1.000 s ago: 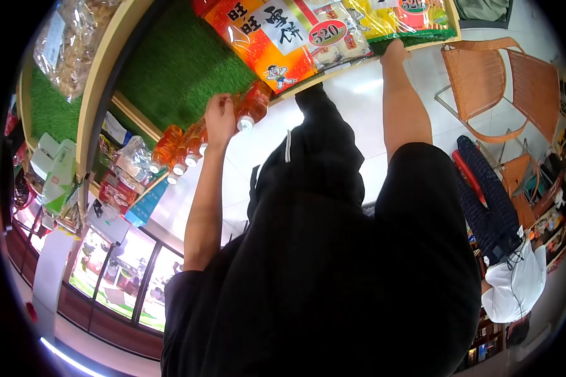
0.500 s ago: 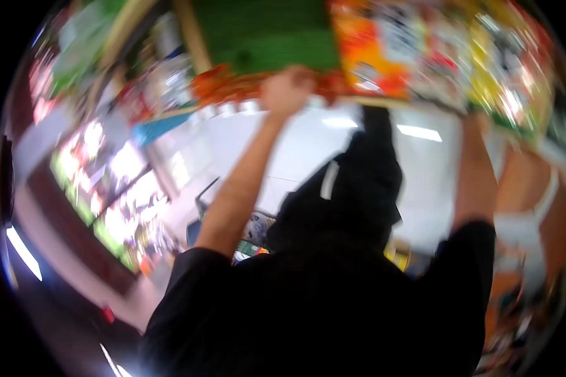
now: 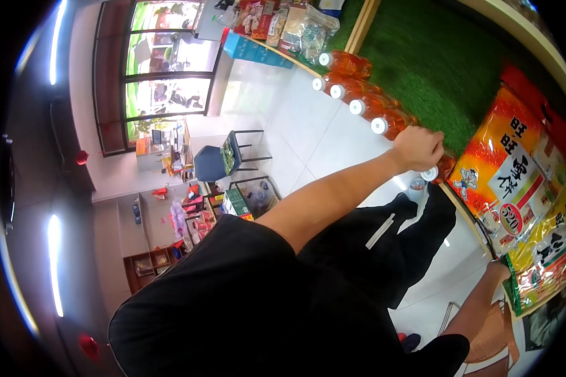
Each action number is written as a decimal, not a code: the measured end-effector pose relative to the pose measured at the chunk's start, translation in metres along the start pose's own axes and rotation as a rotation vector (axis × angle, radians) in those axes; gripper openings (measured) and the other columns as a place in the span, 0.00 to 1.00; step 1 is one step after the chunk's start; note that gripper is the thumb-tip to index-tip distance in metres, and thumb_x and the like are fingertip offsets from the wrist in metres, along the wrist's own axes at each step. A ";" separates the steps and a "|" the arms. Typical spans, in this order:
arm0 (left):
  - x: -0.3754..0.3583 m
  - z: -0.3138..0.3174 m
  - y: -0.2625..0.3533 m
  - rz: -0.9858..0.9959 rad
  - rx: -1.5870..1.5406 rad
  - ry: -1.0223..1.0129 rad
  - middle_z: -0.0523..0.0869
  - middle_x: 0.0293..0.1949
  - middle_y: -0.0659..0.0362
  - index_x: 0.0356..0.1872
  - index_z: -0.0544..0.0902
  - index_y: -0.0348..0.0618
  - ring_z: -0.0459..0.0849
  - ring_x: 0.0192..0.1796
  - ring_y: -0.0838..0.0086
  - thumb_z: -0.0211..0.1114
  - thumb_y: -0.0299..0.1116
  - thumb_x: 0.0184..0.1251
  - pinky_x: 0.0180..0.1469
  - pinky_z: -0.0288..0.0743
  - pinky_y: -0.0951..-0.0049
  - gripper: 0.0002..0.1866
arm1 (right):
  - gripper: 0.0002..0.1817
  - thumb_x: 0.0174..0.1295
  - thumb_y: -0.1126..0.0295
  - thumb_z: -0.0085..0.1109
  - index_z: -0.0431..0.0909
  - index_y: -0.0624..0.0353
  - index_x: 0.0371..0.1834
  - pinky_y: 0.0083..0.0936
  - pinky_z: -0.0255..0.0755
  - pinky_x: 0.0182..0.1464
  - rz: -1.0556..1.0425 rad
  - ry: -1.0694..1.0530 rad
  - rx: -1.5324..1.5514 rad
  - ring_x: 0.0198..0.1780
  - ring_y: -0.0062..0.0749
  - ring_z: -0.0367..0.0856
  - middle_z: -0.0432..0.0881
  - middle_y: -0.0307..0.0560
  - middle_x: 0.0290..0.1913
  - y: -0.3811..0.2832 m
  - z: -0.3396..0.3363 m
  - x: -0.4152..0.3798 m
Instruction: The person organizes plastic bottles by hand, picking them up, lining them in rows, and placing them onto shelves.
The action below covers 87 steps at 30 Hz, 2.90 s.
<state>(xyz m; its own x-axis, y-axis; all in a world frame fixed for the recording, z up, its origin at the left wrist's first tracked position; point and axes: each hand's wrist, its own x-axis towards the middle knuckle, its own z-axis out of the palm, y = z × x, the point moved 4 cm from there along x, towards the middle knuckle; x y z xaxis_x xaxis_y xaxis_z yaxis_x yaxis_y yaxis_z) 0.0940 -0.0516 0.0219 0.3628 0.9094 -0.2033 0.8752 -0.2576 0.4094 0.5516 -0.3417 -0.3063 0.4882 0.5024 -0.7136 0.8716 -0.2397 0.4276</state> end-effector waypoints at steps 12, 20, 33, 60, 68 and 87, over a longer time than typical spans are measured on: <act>-0.012 0.006 -0.004 0.271 -0.071 0.089 0.78 0.16 0.53 0.18 0.77 0.44 0.80 0.21 0.54 0.61 0.39 0.49 0.27 0.75 0.56 0.10 | 0.17 0.64 0.62 0.54 0.84 0.62 0.47 0.35 0.80 0.49 0.472 -0.159 0.620 0.52 0.41 0.85 0.85 0.50 0.52 0.010 -0.045 -0.039; -0.012 0.009 -0.003 0.194 -0.024 0.112 0.78 0.17 0.57 0.18 0.79 0.47 0.80 0.22 0.58 0.62 0.38 0.47 0.23 0.73 0.59 0.08 | 0.18 0.59 0.66 0.63 0.80 0.65 0.49 0.36 0.81 0.46 1.232 -0.082 1.588 0.51 0.39 0.83 0.83 0.47 0.56 0.002 -0.115 -0.110; -0.012 0.013 -0.005 0.196 0.014 0.156 0.79 0.17 0.56 0.16 0.77 0.45 0.80 0.22 0.57 0.62 0.39 0.48 0.25 0.74 0.58 0.10 | 0.16 0.66 0.69 0.53 0.79 0.69 0.51 0.40 0.81 0.48 0.898 -0.095 1.378 0.53 0.46 0.83 0.82 0.53 0.57 0.003 -0.050 -0.052; -0.015 0.004 0.009 0.229 0.124 -0.071 0.86 0.26 0.49 0.31 0.83 0.47 0.85 0.30 0.51 0.55 0.45 0.61 0.34 0.79 0.51 0.15 | 0.17 0.70 0.62 0.48 0.87 0.54 0.48 0.40 0.77 0.53 -0.270 0.102 -0.154 0.55 0.41 0.85 0.87 0.51 0.51 -0.031 -0.114 -0.085; -0.016 -0.001 0.011 0.177 0.094 -0.036 0.85 0.24 0.49 0.30 0.83 0.45 0.85 0.30 0.51 0.54 0.44 0.64 0.35 0.78 0.51 0.16 | 0.17 0.70 0.61 0.48 0.87 0.54 0.49 0.39 0.77 0.53 -0.286 0.097 -0.174 0.55 0.42 0.85 0.87 0.51 0.50 -0.039 -0.119 -0.080; -0.011 0.005 0.007 0.217 0.098 -0.005 0.83 0.21 0.50 0.23 0.81 0.45 0.83 0.26 0.52 0.57 0.42 0.56 0.31 0.77 0.52 0.13 | 0.17 0.67 0.64 0.53 0.83 0.63 0.51 0.39 0.75 0.55 0.235 0.018 0.603 0.53 0.47 0.84 0.85 0.56 0.53 -0.001 -0.106 -0.094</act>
<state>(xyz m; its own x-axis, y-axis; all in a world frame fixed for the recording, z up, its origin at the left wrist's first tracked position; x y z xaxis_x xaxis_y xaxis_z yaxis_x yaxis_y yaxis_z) 0.0974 -0.0648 0.0223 0.5473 0.8276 -0.1245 0.8033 -0.4777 0.3558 0.5006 -0.3004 -0.1809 0.6727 0.3921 -0.6274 0.6155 -0.7672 0.1805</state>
